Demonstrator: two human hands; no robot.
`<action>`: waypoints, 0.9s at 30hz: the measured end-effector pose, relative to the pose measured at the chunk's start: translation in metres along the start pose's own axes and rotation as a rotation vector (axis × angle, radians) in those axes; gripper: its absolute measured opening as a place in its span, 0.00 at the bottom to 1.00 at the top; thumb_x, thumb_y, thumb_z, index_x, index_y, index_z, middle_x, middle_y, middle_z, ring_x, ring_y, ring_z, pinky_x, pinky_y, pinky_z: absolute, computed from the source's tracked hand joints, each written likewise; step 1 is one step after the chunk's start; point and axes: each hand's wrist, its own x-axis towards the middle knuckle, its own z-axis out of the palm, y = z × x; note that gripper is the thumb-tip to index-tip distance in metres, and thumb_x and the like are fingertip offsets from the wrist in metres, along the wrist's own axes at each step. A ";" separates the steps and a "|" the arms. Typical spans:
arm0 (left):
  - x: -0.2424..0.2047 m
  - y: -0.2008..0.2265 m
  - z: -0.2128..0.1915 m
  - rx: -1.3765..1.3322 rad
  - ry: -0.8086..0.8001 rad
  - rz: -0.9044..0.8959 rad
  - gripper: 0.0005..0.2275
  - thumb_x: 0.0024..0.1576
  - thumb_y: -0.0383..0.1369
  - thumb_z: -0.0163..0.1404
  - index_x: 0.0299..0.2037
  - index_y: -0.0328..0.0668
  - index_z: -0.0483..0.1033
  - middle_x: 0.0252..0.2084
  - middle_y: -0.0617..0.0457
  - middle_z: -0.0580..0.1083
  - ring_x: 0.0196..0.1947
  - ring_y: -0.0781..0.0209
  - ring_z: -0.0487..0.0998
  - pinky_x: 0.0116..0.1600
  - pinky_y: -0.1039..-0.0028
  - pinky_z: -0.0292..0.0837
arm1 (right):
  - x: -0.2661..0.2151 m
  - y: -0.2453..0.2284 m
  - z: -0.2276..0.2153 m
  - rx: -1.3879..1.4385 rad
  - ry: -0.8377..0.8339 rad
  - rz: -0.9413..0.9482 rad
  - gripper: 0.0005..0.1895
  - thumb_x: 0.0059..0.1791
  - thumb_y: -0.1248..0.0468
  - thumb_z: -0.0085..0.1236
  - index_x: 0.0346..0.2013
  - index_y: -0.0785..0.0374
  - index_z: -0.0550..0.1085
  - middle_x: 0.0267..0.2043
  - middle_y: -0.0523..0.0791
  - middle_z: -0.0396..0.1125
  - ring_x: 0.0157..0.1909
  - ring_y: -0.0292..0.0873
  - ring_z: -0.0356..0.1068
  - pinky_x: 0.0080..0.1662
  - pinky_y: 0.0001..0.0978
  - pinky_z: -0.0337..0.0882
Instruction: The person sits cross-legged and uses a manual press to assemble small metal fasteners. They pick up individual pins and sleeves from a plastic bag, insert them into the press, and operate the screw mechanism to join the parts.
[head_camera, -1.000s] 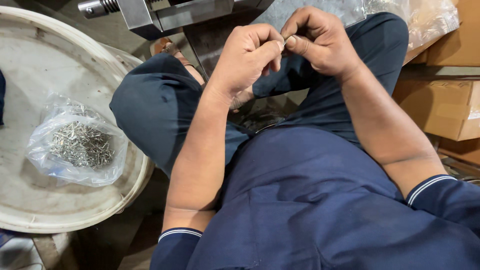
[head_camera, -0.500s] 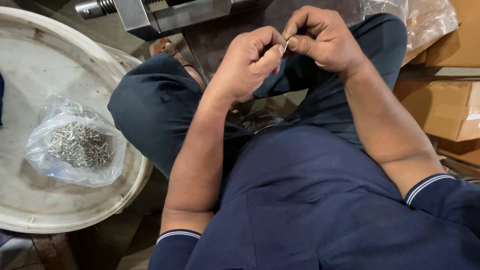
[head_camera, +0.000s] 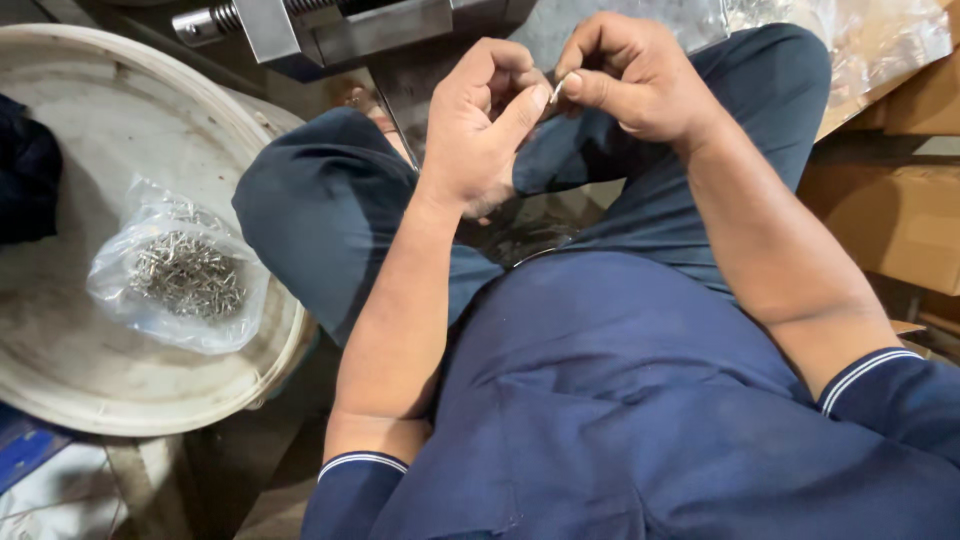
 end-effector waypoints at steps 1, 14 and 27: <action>0.000 0.000 0.000 -0.025 -0.011 -0.014 0.08 0.66 0.20 0.53 0.50 0.35 0.67 0.39 0.54 0.75 0.36 0.72 0.73 0.41 0.79 0.70 | 0.000 0.001 0.000 0.001 -0.004 -0.007 0.08 0.61 0.66 0.58 0.50 0.68 0.70 0.41 0.43 0.71 0.42 0.33 0.72 0.48 0.25 0.73; -0.005 0.009 0.005 0.247 0.012 0.079 0.07 0.65 0.20 0.53 0.47 0.36 0.69 0.38 0.55 0.76 0.35 0.73 0.73 0.41 0.80 0.71 | 0.001 -0.003 -0.004 -0.158 -0.087 -0.019 0.07 0.61 0.66 0.58 0.47 0.68 0.71 0.37 0.42 0.69 0.38 0.31 0.68 0.44 0.25 0.71; -0.007 0.019 0.011 0.379 0.015 0.156 0.08 0.63 0.19 0.54 0.48 0.36 0.69 0.36 0.55 0.77 0.34 0.74 0.77 0.40 0.81 0.74 | 0.004 -0.002 -0.003 -0.168 -0.110 -0.056 0.05 0.60 0.69 0.57 0.47 0.68 0.70 0.36 0.42 0.69 0.37 0.32 0.68 0.42 0.24 0.71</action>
